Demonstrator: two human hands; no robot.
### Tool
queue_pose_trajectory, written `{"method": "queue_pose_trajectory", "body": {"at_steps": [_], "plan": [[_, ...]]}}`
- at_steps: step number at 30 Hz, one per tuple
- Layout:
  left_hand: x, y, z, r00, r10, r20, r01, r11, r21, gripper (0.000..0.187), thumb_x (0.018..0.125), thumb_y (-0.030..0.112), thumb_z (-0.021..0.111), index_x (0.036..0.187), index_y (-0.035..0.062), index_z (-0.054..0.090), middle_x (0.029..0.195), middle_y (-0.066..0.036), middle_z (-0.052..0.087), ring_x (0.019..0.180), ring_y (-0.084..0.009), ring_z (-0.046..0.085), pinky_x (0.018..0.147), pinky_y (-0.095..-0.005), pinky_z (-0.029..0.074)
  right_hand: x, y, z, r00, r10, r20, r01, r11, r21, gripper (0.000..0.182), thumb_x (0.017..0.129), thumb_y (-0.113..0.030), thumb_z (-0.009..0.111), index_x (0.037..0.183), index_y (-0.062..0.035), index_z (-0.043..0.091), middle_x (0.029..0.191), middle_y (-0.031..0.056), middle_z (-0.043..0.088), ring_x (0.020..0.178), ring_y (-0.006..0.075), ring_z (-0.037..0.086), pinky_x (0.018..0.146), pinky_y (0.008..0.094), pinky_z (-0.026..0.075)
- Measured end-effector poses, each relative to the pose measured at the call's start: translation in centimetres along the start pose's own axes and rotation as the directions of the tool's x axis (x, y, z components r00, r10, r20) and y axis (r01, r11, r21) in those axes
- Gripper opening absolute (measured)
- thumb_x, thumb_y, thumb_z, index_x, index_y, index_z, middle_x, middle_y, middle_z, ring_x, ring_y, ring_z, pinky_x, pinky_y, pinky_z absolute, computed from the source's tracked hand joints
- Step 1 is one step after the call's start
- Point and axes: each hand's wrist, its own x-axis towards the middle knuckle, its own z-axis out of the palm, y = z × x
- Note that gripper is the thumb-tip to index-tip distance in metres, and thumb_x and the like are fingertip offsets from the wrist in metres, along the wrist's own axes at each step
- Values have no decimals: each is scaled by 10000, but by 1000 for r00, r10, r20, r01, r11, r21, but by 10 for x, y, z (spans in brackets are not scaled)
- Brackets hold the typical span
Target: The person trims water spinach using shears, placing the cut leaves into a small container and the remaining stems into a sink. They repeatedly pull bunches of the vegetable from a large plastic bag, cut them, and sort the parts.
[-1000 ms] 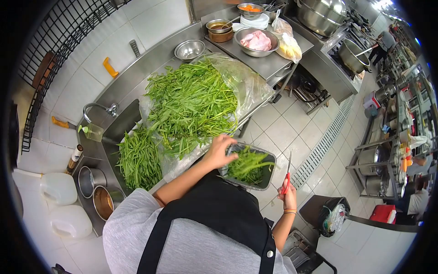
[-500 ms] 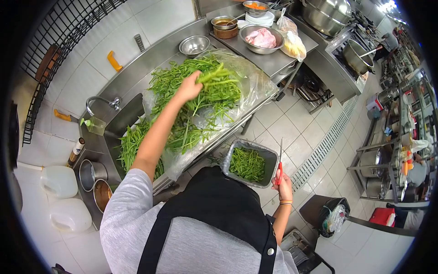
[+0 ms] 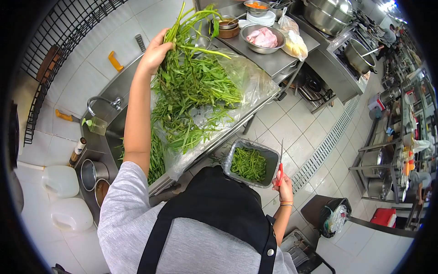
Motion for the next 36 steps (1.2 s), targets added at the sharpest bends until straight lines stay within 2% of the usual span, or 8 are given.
{"method": "queue_pose_trajectory", "body": {"at_steps": [13, 15, 20, 24, 29, 32, 33, 36], "plan": [[26, 66, 2, 991, 117, -71, -129, 973, -190, 419, 783, -15, 451, 1200, 29, 466, 986, -53, 592, 811, -132, 566, 750, -266, 466, 6, -7, 14, 997, -28, 77, 27, 999, 19, 321, 877, -397, 558, 786, -92, 517, 580, -11, 481, 474, 52, 456, 423, 174, 391], [28, 100, 9, 941, 315, -123, -328, 939, -101, 473, 796, -38, 402, 1262, 37, 434, 1047, -81, 565, 905, -145, 536, 769, -257, 439, 4, -9, 15, 997, -19, 75, 19, 1000, 12, 316, 876, -393, 562, 795, -90, 524, 579, -11, 483, 473, 51, 456, 426, 174, 390], [22, 143, 7, 935, 333, -119, -352, 911, -217, 397, 789, -41, 377, 1165, 40, 477, 857, -18, 543, 676, -83, 491, 577, -223, 426, 6, -3, 15, 997, -13, 77, 13, 1000, -4, 309, 878, -388, 560, 798, -92, 526, 579, -14, 482, 483, 50, 459, 424, 174, 390], [11, 151, 24, 925, 374, -62, -371, 861, -347, 464, 793, -46, 375, 1244, 42, 438, 890, -25, 552, 679, -83, 502, 578, -209, 435, 2, -3, 18, 997, -19, 71, 19, 1000, 3, 312, 877, -391, 560, 788, -95, 516, 590, -20, 479, 495, 48, 461, 425, 171, 390], [-24, 167, 65, 915, 402, 43, -318, 782, -536, 508, 785, -70, 354, 1281, 29, 397, 954, -52, 573, 720, -85, 529, 609, -212, 464, -2, 3, 4, 998, -32, 53, 31, 999, 22, 314, 880, -394, 554, 780, -101, 505, 594, -21, 472, 499, 48, 460, 424, 177, 400], [-38, 134, 91, 932, 279, 230, -222, 943, -247, 460, 773, 22, 455, 1233, 4, 452, 1034, -70, 582, 884, -119, 533, 792, -264, 436, -5, 9, -12, 999, -39, 5, 38, 998, 53, 319, 883, -402, 548, 771, -109, 489, 590, -23, 461, 497, 49, 456, 423, 183, 404], [-63, 136, 109, 910, 408, 79, -382, 896, -225, 428, 786, 0, 463, 1212, 42, 456, 1014, -51, 588, 830, -123, 555, 750, -265, 463, -7, 11, -18, 999, -50, -19, 51, 995, 84, 322, 884, -408, 544, 766, -114, 480, 588, -24, 455, 495, 50, 453, 422, 187, 406], [-107, 95, 154, 934, 201, 297, -65, 909, -411, 461, 767, -39, 421, 1221, 8, 366, 1034, -68, 511, 954, -134, 483, 851, -281, 402, -15, 16, -36, 995, -61, -82, 70, 991, 111, 337, 880, -423, 545, 746, -126, 456, 589, -28, 443, 489, 52, 446, 420, 193, 407]]}}
